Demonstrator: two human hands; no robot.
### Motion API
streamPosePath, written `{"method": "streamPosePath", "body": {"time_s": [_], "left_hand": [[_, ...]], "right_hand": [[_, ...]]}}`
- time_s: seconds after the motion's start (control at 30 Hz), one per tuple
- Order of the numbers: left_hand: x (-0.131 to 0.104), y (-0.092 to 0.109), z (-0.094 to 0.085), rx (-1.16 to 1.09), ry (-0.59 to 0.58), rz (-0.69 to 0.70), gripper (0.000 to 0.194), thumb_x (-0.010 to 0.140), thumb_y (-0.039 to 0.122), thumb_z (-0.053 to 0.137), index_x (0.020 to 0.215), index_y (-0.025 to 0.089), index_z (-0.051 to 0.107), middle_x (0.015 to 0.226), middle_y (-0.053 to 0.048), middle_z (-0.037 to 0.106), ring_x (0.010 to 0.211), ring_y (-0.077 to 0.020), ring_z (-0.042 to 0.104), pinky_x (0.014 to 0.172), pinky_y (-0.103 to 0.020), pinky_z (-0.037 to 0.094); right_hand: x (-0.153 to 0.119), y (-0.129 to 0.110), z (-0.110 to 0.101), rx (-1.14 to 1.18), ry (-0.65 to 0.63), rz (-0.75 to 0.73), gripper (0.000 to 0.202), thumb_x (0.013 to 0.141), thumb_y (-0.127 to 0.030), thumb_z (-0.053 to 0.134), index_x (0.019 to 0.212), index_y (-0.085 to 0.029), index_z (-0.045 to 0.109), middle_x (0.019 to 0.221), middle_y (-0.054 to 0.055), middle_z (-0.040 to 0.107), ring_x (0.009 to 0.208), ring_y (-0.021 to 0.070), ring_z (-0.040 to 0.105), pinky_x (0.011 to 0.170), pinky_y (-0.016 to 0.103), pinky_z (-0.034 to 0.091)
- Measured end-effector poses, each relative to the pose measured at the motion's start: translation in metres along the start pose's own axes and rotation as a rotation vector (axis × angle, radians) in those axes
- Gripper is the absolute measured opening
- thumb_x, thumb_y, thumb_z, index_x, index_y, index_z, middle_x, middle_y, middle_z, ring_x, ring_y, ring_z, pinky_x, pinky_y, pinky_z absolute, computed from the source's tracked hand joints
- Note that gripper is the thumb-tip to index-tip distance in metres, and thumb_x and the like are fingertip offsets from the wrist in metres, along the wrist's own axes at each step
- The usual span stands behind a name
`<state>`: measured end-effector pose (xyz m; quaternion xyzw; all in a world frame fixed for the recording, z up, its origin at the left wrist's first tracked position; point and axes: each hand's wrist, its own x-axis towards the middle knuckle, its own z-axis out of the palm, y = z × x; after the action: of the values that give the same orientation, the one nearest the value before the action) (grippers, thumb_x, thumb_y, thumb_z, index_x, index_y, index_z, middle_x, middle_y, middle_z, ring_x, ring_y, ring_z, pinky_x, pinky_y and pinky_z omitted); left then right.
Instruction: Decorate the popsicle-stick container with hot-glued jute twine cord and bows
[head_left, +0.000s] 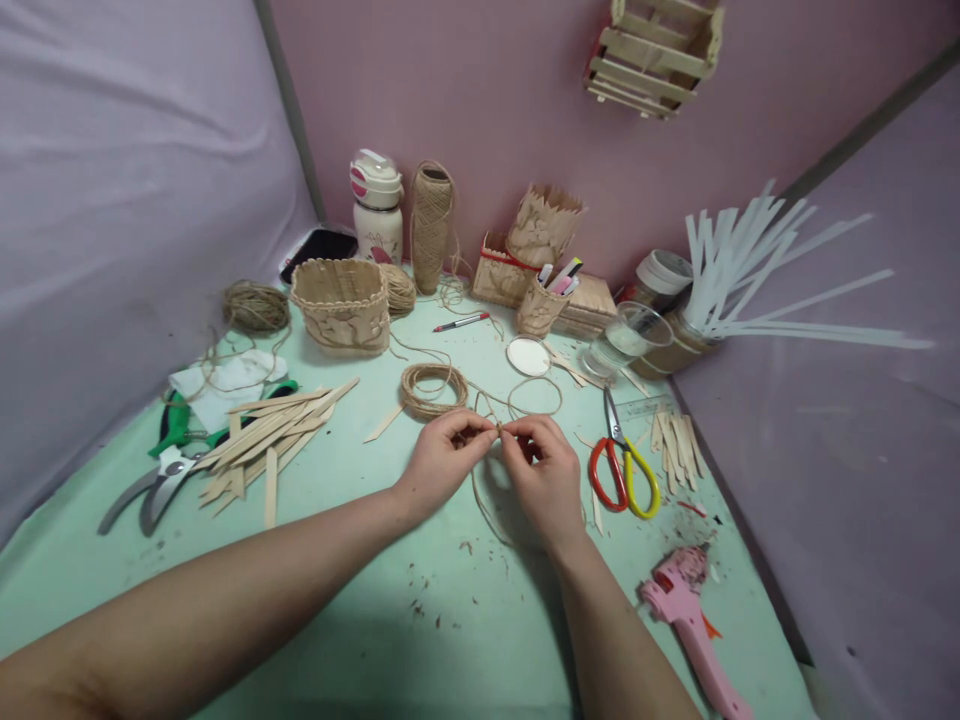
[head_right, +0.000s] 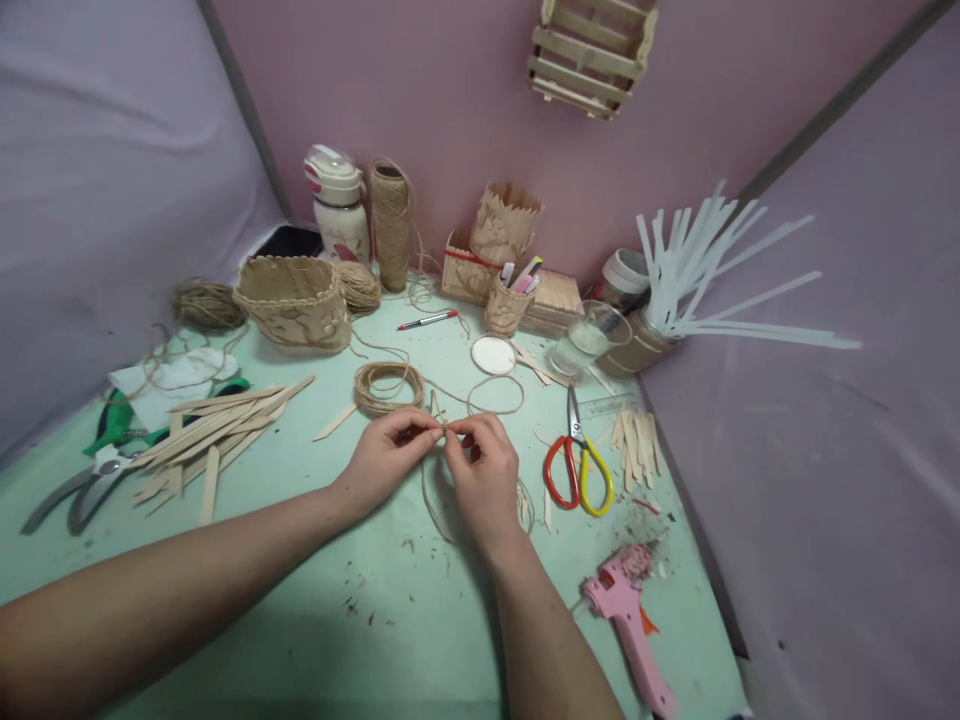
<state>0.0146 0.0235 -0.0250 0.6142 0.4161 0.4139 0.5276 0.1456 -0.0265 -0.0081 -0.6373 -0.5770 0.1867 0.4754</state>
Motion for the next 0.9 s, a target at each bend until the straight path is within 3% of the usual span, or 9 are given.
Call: {"method": "streamPosePath", "body": {"time_s": [0.13,0.23,0.33,0.43,0.5,0.57,0.7,0.9], "left_hand": [[-0.0005,-0.0006,0.0022,-0.113,0.026,-0.101,0.01,0.073,0.026,0.066,0.072,0.016,0.067,0.074,-0.002,0.066,0.073,-0.0152,0.058,0.069,-0.026,0.045],[0.0008,-0.0008,0.0038,-0.321,0.024,-0.253,0.011,0.07,0.025,0.069,0.07,0.015,0.065,0.061,0.002,0.057,0.057,-0.0095,0.048,0.054,-0.022,0.037],[0.0045,0.0008,0.0025,-0.675,-0.102,-0.461,0.013,0.069,0.022,0.069,0.066,0.013,0.06,0.053,0.005,0.042,0.047,-0.0045,0.032,0.044,-0.018,0.022],[0.0081,0.0034,-0.0015,-0.931,-0.27,-0.664,0.015,0.066,0.015,0.068,0.061,0.011,0.055,0.059,0.004,0.042,0.047,-0.0018,0.027,0.042,-0.015,0.019],[0.0087,0.0042,-0.0033,-0.982,-0.309,-0.715,0.014,0.065,0.014,0.069,0.063,0.01,0.056,0.063,0.002,0.044,0.048,-0.0011,0.027,0.041,-0.014,0.019],[0.0081,0.0037,-0.0033,-0.926,-0.291,-0.637,0.014,0.067,0.018,0.072,0.069,0.01,0.059,0.061,0.003,0.044,0.049,-0.002,0.03,0.042,-0.015,0.021],[0.0068,0.0001,-0.0004,-0.571,-0.174,-0.347,0.022,0.072,0.032,0.073,0.078,0.013,0.064,0.057,0.003,0.048,0.051,-0.0056,0.039,0.046,-0.018,0.028],[0.0064,0.0001,-0.0002,-0.226,-0.12,-0.134,0.021,0.076,0.034,0.067,0.085,0.015,0.065,0.077,-0.001,0.063,0.069,-0.0118,0.054,0.064,-0.024,0.041]], "right_hand": [[-0.0021,0.0012,0.0041,-0.053,0.038,-0.083,0.008,0.085,-0.02,0.056,0.079,-0.022,0.061,0.082,0.003,0.059,0.071,0.0157,0.054,0.061,0.029,0.044],[-0.0035,0.003,0.0063,-0.08,0.057,-0.17,0.008,0.085,-0.016,0.054,0.082,-0.022,0.06,0.083,0.004,0.059,0.075,0.017,0.055,0.063,0.03,0.045],[-0.0047,0.0035,0.0061,-0.077,0.062,-0.229,0.009,0.086,-0.016,0.053,0.084,-0.022,0.06,0.084,0.005,0.06,0.077,0.0181,0.056,0.064,0.032,0.045],[-0.0057,0.0017,0.0049,-0.042,0.078,-0.246,0.008,0.085,-0.017,0.055,0.083,-0.023,0.061,0.085,0.005,0.06,0.076,0.0179,0.056,0.064,0.032,0.045],[-0.0055,0.0003,0.0043,0.033,0.09,-0.203,0.007,0.085,-0.018,0.056,0.081,-0.022,0.061,0.084,0.004,0.059,0.074,0.0167,0.054,0.063,0.03,0.045],[-0.0041,-0.0002,0.004,0.149,0.068,-0.089,0.006,0.084,-0.02,0.057,0.079,-0.022,0.06,0.083,0.003,0.057,0.075,0.0158,0.054,0.064,0.029,0.045],[0.0004,0.0018,0.0017,0.311,-0.024,0.171,0.008,0.082,-0.028,0.061,0.081,-0.02,0.06,0.083,0.002,0.057,0.077,0.0159,0.055,0.065,0.027,0.046],[0.0036,0.0044,-0.0033,0.275,-0.049,0.237,0.017,0.082,-0.036,0.061,0.081,-0.02,0.061,0.08,0.002,0.059,0.075,0.0159,0.053,0.064,0.027,0.043]]}}
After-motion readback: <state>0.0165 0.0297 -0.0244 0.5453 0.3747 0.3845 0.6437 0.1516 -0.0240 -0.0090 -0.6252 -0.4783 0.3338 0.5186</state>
